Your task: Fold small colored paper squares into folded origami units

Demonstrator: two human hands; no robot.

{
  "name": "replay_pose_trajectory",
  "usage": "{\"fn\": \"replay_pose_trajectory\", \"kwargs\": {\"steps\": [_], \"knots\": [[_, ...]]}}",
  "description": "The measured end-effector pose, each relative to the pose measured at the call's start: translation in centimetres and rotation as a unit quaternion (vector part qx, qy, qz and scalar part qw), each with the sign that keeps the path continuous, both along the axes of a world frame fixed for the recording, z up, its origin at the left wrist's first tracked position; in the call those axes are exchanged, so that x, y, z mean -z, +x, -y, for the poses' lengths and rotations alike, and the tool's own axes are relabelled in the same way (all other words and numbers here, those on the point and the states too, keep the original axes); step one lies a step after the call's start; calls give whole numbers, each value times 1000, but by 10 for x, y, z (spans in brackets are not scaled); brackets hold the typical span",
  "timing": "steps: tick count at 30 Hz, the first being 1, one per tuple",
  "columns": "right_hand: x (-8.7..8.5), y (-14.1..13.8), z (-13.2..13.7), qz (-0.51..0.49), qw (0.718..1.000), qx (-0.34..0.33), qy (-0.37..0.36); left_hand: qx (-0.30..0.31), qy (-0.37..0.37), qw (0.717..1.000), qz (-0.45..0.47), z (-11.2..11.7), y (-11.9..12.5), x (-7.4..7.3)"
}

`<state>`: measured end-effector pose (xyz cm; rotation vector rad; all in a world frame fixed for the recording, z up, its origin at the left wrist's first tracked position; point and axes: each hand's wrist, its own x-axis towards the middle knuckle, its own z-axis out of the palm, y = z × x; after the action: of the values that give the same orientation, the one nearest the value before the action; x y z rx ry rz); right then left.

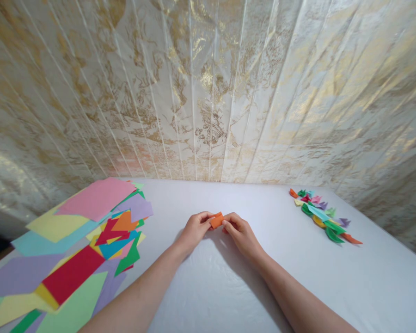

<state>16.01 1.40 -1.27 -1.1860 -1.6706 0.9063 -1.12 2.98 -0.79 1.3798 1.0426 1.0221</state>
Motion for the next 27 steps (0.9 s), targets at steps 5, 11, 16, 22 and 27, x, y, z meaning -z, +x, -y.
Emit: {"fn": "replay_pose_trajectory", "kwargs": {"steps": [5,11,16,22,27], "knots": [[-3,-1,0,-24,999,19,-29,10,9,1000,-20,4,4,-2],[-6,-2,1,-46,997,45,-38,3,20,1000,-9,3,5,4],[-3,-2,0,-38,997,52,-35,4,37,999,-1,6,6,1],[0,-1,-1,-39,997,54,-29,5,56,998,-15,9,9,-2],[0,-2,0,-46,997,51,-24,-3,61,998,-28,8,9,2]]}}
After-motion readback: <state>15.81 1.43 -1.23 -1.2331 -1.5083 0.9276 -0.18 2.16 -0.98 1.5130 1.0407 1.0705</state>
